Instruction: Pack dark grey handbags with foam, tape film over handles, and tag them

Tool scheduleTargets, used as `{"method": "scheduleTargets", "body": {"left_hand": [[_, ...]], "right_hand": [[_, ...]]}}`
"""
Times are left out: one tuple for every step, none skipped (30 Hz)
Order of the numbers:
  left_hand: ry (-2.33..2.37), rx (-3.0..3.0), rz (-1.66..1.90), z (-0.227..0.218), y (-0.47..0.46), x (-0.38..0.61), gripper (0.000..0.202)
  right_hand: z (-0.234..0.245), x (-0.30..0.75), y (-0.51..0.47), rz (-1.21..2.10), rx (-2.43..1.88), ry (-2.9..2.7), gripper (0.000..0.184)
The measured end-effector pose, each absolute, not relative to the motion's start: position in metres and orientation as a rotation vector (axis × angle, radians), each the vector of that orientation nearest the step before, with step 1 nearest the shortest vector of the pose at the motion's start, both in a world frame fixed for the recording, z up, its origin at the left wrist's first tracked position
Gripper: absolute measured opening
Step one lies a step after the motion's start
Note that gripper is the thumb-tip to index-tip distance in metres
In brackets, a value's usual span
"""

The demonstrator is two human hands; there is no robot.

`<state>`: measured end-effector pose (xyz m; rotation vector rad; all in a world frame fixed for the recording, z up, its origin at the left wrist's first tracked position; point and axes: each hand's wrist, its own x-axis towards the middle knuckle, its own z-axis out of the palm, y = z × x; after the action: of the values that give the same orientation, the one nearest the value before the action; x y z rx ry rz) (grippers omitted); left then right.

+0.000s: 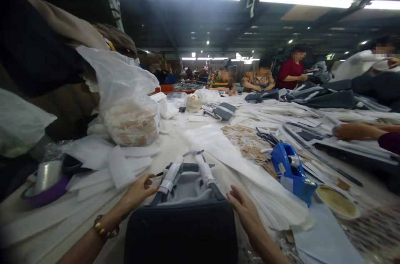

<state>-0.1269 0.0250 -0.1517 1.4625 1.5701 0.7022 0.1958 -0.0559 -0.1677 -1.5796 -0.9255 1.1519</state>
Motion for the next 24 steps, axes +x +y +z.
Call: {"method": "scheduleTargets", "body": {"left_hand": [[1.569,1.48,0.714,-0.149,0.024,-0.127,0.056],[1.547,1.493,0.719,-0.147,0.025,-0.125,0.055],[1.53,1.513,0.715,-0.146,0.026,-0.122,0.051],[1.522,1.533,0.714,-0.147,0.027,-0.117,0.045],[1.527,1.554,0.72,-0.148,0.03,-0.113,0.039],[1.539,1.572,0.732,-0.15,0.032,-0.108,0.034],[1.552,1.587,0.747,-0.152,0.035,-0.104,0.03],[1.561,1.596,0.76,-0.155,0.037,-0.101,0.027],[1.559,1.604,0.767,-0.156,0.038,-0.1,0.027],[1.546,1.612,0.767,-0.158,0.038,-0.099,0.027],[1.529,1.62,0.763,-0.159,0.038,-0.099,0.029],[1.509,1.626,0.756,-0.159,0.038,-0.1,0.031],[1.49,1.631,0.749,-0.16,0.037,-0.101,0.031],[1.471,1.634,0.742,-0.16,0.037,-0.102,0.03],[1.456,1.632,0.737,-0.16,0.037,-0.103,0.029],[1.449,1.624,0.732,-0.161,0.038,-0.103,0.027],[1.446,1.611,0.724,-0.161,0.038,-0.104,0.027],[1.447,1.597,0.712,-0.161,0.038,-0.105,0.028],[1.443,1.579,0.696,-0.16,0.038,-0.107,0.029],[1.433,1.555,0.682,-0.159,0.035,-0.111,0.029],[1.416,1.525,0.677,-0.159,0.031,-0.116,0.028],[1.392,1.494,0.697,-0.158,0.025,-0.122,0.028],[1.355,1.466,0.73,-0.157,0.016,-0.129,0.03],[1.311,1.439,0.765,-0.156,0.006,-0.136,0.037]], "right_hand": [[-0.169,0.199,-0.055,1.13,-1.575,-0.937,0.076],[-0.169,0.201,-0.053,1.103,-1.569,-0.953,0.071],[-0.17,0.203,-0.049,1.073,-1.565,-0.969,0.066],[-0.171,0.204,-0.045,1.044,-1.565,-0.984,0.064],[-0.171,0.205,-0.039,1.019,-1.566,-0.997,0.063],[-0.173,0.206,-0.033,1.0,-1.566,-1.011,0.064],[-0.175,0.206,-0.026,0.988,-1.567,-1.026,0.066],[-0.177,0.205,-0.02,0.981,-1.568,-1.044,0.067],[-0.18,0.204,-0.015,0.978,-1.567,-1.064,0.067],[-0.184,0.203,-0.01,0.979,-1.565,-1.089,0.065],[-0.188,0.2,-0.007,0.984,-1.561,-1.118,0.059],[-0.192,0.198,-0.005,0.991,-1.559,-1.148,0.05],[-0.197,0.195,-0.003,0.995,-1.562,-1.174,0.042],[-0.201,0.192,-0.001,0.996,-1.569,-1.193,0.037],[-0.204,0.189,0.001,0.994,-1.581,-1.205,0.038],[-0.207,0.186,0.003,0.993,-1.595,-1.211,0.04],[-0.208,0.185,0.005,0.997,-1.607,-1.213,0.041],[-0.209,0.185,0.007,1.012,-1.615,-1.221,0.042],[-0.208,0.186,0.009,1.038,-1.618,-1.239,0.041],[-0.207,0.189,0.009,1.066,-1.619,-1.263,0.04],[-0.205,0.194,0.007,1.078,-1.628,-1.279,0.04],[-0.203,0.2,0.003,1.058,-1.656,-1.273,0.042],[-0.201,0.208,-0.003,1.022,-1.702,-1.252,0.046],[-0.198,0.215,-0.011,0.979,-1.76,-1.219,0.05]]}}
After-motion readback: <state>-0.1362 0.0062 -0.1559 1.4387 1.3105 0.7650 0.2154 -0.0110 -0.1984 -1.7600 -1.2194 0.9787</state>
